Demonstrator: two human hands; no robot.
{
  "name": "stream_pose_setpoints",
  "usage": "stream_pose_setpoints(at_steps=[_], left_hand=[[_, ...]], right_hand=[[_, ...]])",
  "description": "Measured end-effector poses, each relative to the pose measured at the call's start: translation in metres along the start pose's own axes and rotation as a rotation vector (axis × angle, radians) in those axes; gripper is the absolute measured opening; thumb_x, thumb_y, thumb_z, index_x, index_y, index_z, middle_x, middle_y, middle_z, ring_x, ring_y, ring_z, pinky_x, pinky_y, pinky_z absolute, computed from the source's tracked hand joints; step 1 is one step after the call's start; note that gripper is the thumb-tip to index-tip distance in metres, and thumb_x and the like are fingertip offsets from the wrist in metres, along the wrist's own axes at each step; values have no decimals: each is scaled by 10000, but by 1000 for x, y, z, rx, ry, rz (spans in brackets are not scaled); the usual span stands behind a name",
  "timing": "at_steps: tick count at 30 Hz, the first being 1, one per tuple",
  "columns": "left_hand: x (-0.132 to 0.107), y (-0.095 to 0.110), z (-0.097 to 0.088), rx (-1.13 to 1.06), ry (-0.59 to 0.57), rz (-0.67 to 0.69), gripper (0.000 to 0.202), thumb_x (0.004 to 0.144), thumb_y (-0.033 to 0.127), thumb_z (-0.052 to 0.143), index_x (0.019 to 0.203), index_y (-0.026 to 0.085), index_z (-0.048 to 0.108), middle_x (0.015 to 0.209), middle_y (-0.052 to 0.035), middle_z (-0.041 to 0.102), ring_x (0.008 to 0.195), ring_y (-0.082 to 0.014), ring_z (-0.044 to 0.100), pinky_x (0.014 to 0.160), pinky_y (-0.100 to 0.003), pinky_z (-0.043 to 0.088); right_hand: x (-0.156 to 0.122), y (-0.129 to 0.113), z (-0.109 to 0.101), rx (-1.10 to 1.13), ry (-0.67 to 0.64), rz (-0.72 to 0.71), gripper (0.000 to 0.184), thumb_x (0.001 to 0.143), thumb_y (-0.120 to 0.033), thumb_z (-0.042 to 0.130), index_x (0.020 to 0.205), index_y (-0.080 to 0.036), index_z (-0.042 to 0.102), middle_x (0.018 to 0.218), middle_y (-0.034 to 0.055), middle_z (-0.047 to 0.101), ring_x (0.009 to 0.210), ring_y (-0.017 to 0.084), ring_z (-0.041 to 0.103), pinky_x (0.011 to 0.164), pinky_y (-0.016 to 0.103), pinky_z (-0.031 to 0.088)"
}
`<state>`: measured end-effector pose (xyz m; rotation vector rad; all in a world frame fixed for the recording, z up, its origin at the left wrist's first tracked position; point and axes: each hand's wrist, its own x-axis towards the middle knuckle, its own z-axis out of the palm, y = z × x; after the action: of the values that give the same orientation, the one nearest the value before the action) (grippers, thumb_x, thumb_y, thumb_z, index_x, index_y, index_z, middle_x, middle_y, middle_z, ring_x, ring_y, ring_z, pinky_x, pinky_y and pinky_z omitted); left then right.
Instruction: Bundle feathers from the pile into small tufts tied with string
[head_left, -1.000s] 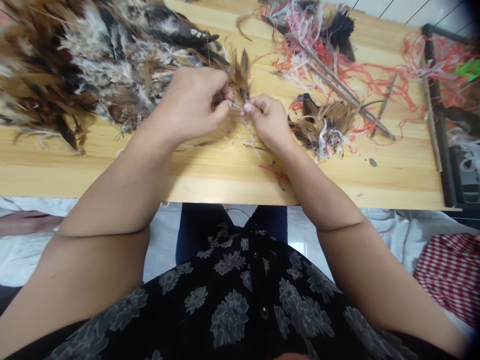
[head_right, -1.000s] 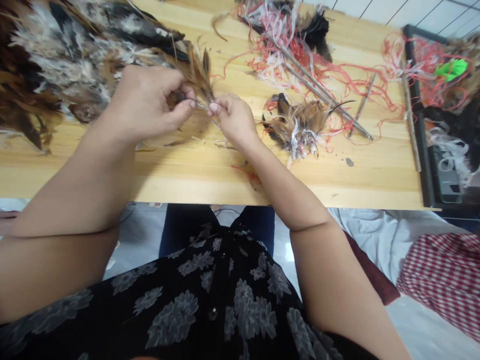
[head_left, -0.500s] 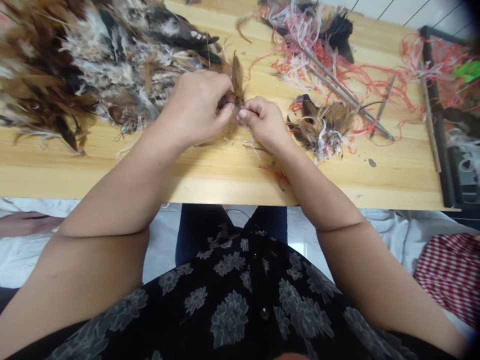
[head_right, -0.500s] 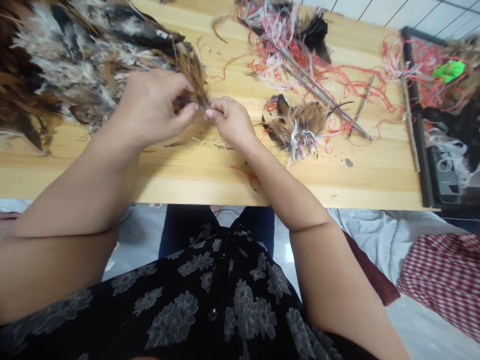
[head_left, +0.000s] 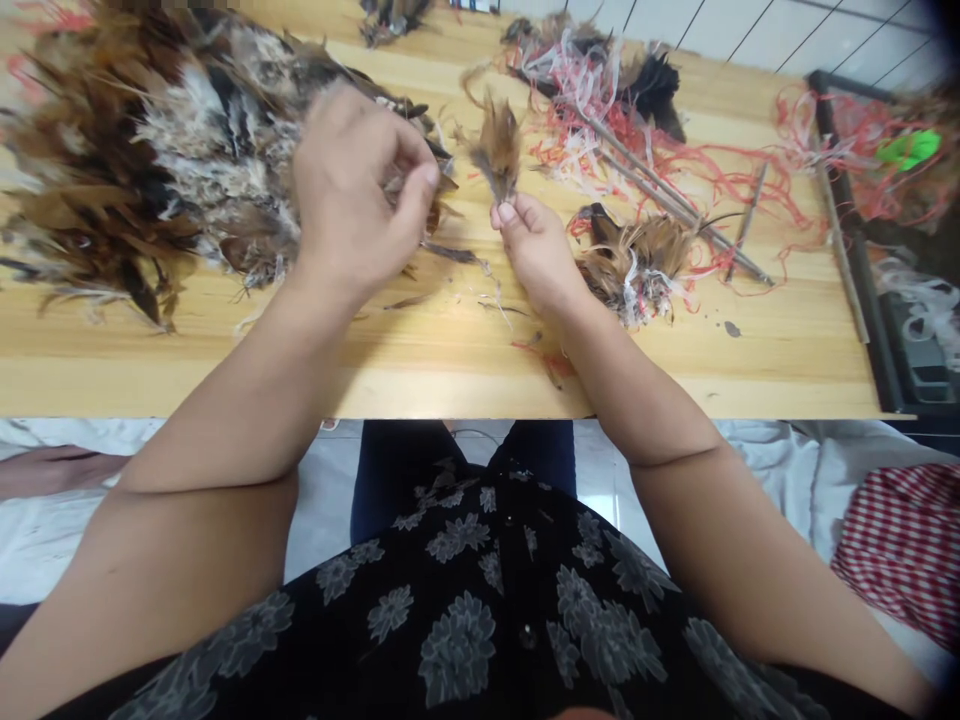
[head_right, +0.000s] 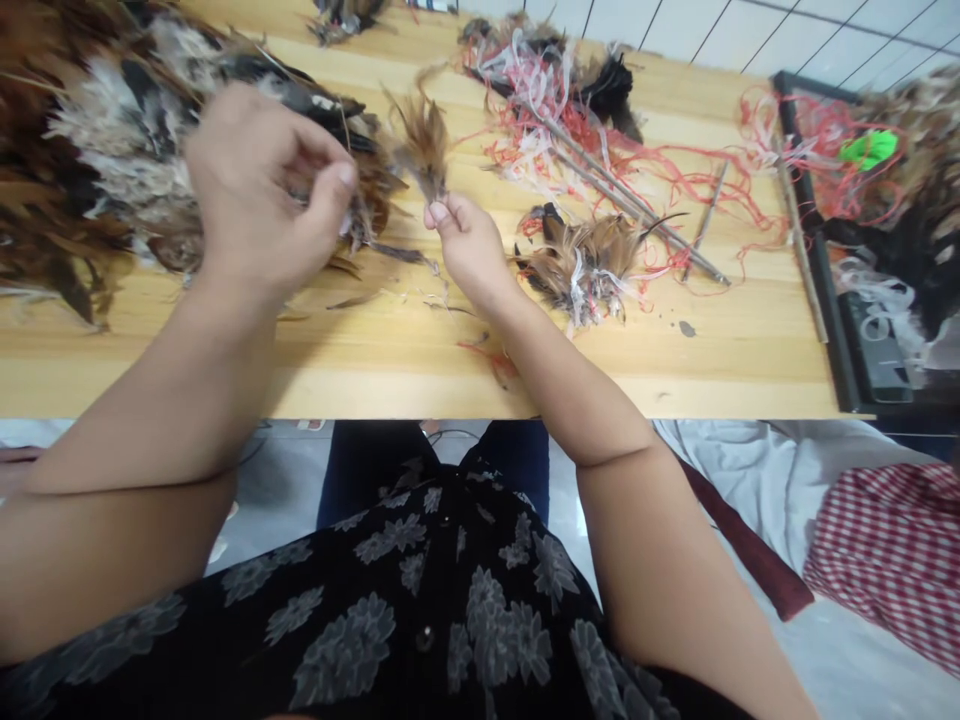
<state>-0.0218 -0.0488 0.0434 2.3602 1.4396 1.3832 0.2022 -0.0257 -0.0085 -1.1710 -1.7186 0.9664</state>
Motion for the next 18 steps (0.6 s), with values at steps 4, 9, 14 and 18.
stream_pose_setpoints(at_steps=[4, 9, 14, 18], left_hand=[[-2, 6, 10, -181, -280, -163, 370, 1065, 625, 721, 1127, 276, 830, 1102, -84, 803, 1126, -347, 757, 1073, -516, 581], [-5, 7, 21, -370, -330, -251, 463, 1081, 706, 708, 1089, 256, 814, 1097, -74, 848, 1173, -368, 803, 1074, -544, 646], [-11, -1, 32, -635, -353, -314, 533, 1032, 791, 785, 1036, 258, 755, 1035, -69, 849, 1174, -372, 825, 1018, -540, 696], [-15, -18, 47, -797, -340, -313, 585, 959, 823, 891, 991, 268, 708, 954, -56, 812, 1093, -346, 841, 965, -510, 705]], right_hand=[[-5, -8, 3, 38, -47, -31, 380, 1213, -441, 473, 931, -214, 590, 901, 0, 631, 971, 161, 647, 1063, 350, 591], [-6, -8, 8, 34, -108, -60, 376, 1190, -435, 531, 887, -221, 591, 907, 11, 657, 975, 177, 641, 1040, 357, 569], [-5, -1, 12, 44, -120, -59, 384, 1168, -453, 587, 861, -221, 584, 931, 24, 678, 1004, 180, 644, 1054, 357, 556], [-6, -4, 14, 89, -140, -42, 430, 1138, -522, 644, 840, -215, 605, 887, 20, 674, 981, 172, 659, 1011, 334, 575]])
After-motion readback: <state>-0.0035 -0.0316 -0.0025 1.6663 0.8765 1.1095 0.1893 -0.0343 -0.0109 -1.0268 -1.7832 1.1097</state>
